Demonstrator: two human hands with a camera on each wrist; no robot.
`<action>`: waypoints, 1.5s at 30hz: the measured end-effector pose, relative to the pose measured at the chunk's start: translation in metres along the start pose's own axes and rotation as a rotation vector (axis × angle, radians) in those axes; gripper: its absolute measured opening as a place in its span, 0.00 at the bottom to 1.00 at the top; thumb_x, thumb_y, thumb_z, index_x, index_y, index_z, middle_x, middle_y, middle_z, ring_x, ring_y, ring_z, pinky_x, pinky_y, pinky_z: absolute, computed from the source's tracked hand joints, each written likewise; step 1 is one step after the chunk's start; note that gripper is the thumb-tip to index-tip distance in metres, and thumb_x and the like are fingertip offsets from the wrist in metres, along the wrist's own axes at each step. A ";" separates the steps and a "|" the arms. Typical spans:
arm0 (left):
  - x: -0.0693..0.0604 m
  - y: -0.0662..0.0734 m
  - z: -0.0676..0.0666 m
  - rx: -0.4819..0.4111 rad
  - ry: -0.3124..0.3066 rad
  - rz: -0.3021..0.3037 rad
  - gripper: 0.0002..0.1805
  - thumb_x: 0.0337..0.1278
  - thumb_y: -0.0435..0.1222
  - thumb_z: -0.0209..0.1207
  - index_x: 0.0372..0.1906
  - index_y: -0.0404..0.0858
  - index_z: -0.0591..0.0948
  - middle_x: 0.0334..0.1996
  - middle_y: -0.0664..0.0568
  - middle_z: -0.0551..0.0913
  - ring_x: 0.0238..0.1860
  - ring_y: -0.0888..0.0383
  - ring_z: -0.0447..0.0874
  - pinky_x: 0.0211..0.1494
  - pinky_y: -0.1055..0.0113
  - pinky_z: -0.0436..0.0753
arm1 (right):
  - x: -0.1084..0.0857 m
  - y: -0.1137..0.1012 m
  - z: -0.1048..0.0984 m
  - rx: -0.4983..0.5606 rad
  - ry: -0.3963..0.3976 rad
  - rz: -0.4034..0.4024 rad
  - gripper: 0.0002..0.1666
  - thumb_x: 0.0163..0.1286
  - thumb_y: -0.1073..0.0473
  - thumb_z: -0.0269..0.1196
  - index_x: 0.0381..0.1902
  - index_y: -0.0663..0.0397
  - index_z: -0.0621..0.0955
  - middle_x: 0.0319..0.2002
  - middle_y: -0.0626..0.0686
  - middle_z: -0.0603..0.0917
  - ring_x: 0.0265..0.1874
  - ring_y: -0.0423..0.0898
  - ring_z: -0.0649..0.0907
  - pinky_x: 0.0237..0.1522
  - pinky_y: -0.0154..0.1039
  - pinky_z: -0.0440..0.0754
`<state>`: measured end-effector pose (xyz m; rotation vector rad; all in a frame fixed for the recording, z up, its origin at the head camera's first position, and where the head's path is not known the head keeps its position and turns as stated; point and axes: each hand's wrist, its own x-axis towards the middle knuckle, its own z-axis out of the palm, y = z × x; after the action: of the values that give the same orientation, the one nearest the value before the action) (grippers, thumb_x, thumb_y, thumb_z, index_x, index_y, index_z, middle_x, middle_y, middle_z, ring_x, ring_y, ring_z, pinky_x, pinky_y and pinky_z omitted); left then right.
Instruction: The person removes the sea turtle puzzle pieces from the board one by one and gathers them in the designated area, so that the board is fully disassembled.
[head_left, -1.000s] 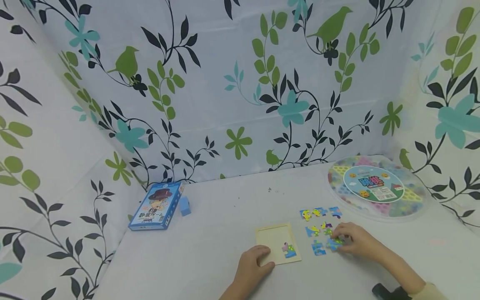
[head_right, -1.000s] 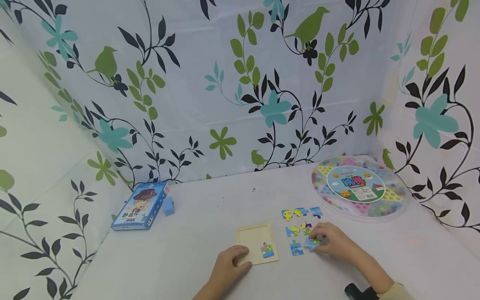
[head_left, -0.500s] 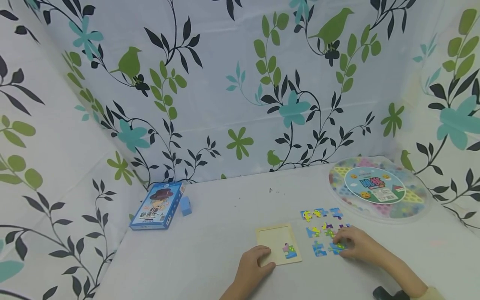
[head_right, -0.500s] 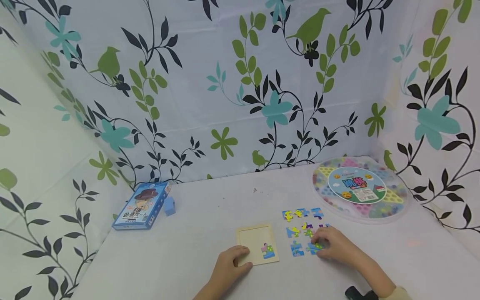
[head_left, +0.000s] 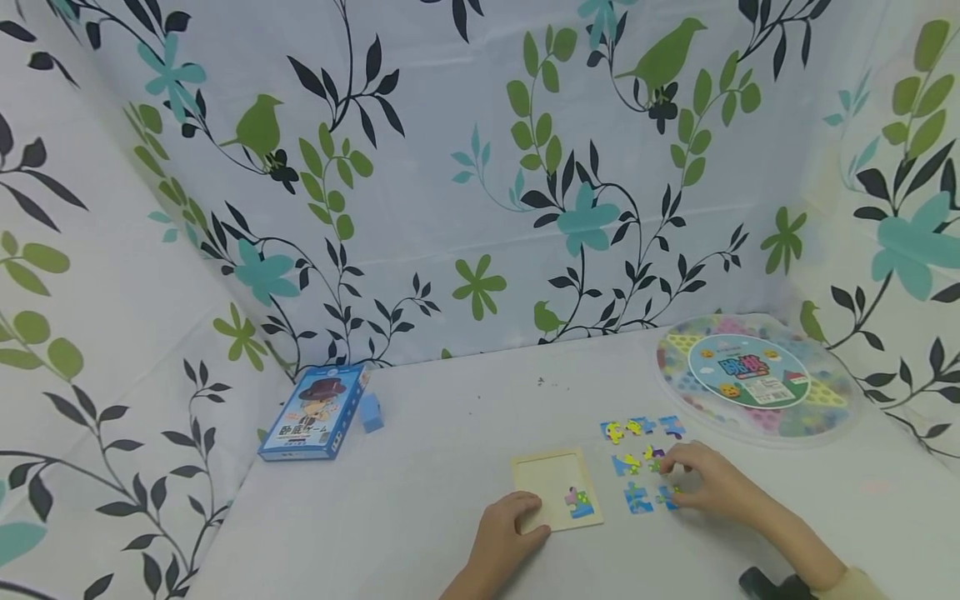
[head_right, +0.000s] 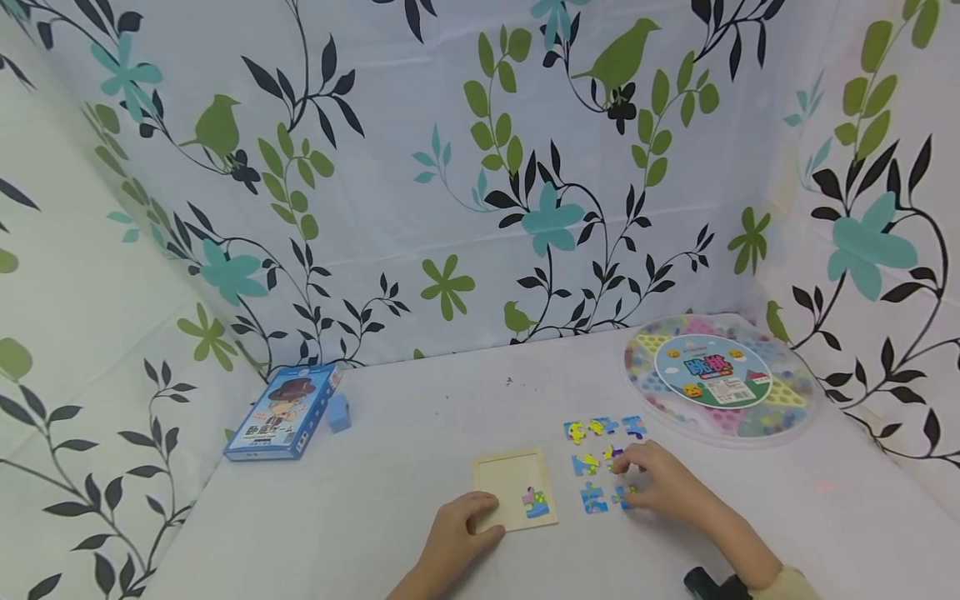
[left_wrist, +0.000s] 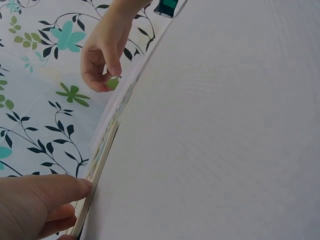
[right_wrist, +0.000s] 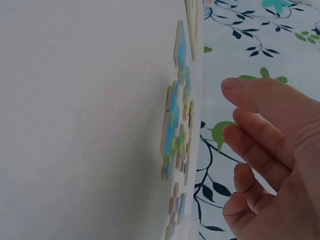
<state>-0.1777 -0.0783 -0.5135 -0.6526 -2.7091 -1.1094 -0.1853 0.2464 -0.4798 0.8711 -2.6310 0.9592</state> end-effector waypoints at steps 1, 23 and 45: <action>0.000 0.000 0.000 0.000 0.001 0.000 0.16 0.39 0.38 0.68 0.37 0.37 0.82 0.38 0.55 0.81 0.41 0.60 0.77 0.43 0.66 0.74 | 0.002 -0.002 0.000 0.001 0.006 -0.003 0.18 0.44 0.63 0.71 0.35 0.50 0.77 0.34 0.42 0.76 0.33 0.42 0.72 0.33 0.37 0.73; 0.002 0.002 -0.002 -0.017 -0.023 0.015 0.16 0.39 0.39 0.68 0.37 0.36 0.82 0.38 0.52 0.81 0.42 0.58 0.78 0.44 0.65 0.74 | 0.056 -0.041 0.042 0.146 -0.021 0.058 0.20 0.46 0.57 0.71 0.38 0.52 0.78 0.37 0.40 0.76 0.40 0.49 0.72 0.40 0.46 0.72; 0.001 -0.003 0.001 -0.027 0.012 0.008 0.16 0.37 0.38 0.68 0.37 0.38 0.83 0.38 0.55 0.81 0.42 0.59 0.78 0.44 0.66 0.74 | 0.053 -0.039 0.072 0.139 -0.132 -0.026 0.23 0.44 0.53 0.71 0.40 0.54 0.80 0.39 0.43 0.79 0.38 0.41 0.72 0.41 0.38 0.70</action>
<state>-0.1803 -0.0789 -0.5162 -0.6575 -2.6834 -1.1458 -0.2040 0.1519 -0.4947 1.0322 -2.6800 1.1252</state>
